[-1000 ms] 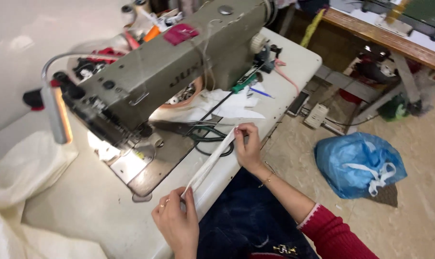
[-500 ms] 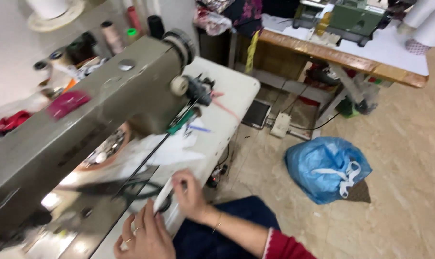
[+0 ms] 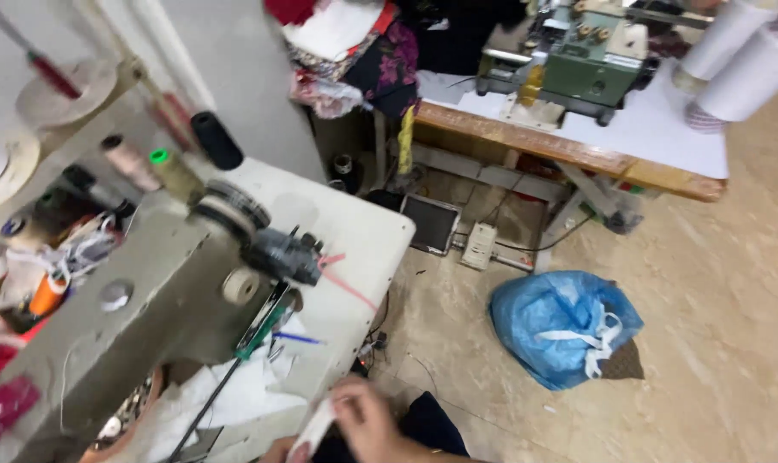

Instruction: The person prepares a small sewn fabric strip by folding it and then pressing it flat with a steam iron.

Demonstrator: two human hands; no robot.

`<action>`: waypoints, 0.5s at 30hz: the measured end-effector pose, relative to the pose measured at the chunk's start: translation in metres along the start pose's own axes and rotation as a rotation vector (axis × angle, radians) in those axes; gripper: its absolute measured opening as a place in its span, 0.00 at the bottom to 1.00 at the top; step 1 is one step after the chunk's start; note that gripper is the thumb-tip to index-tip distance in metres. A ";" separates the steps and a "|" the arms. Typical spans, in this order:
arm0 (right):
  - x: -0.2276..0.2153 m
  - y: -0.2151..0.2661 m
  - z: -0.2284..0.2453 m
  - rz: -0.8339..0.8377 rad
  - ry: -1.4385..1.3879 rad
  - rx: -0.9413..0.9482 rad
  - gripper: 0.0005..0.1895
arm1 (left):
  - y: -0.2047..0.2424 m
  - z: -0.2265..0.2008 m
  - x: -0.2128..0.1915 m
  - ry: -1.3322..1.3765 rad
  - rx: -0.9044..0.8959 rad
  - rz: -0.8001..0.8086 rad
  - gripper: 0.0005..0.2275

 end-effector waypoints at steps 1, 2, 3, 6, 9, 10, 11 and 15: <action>-0.034 -0.002 0.001 0.015 0.093 0.084 0.05 | 0.004 -0.038 0.015 0.044 0.271 -0.074 0.11; -0.070 -0.002 0.004 0.029 0.184 0.169 0.11 | 0.015 -0.073 0.030 0.101 0.539 -0.152 0.07; -0.101 -0.015 0.021 0.005 0.194 0.162 0.11 | 0.043 -0.160 0.009 0.094 0.562 -0.141 0.07; -0.194 -0.038 0.072 -0.124 0.177 0.115 0.03 | 0.143 -0.300 0.009 -0.131 0.231 0.589 0.10; -0.282 -0.028 0.101 -0.349 0.231 0.291 0.06 | 0.175 -0.373 0.046 -0.138 0.397 0.677 0.09; -0.302 -0.030 0.111 -0.422 0.166 0.276 0.06 | 0.203 -0.411 0.032 -0.213 0.464 0.761 0.10; -0.321 -0.028 0.123 -0.495 0.100 0.262 0.06 | 0.234 -0.444 0.019 -0.292 0.527 0.847 0.11; -0.344 -0.103 0.202 -0.607 0.204 0.261 0.05 | 0.240 -0.490 0.048 -0.011 0.538 0.982 0.07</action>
Point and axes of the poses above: each hand's wrist, its own y-axis away from the middle knuckle, its own x-axis out of the palm, z = x × y, the point moved 7 cm from there along -y, towards the middle knuckle, and after that the axes turned 6 degrees about -x, right-handed, at the moved point
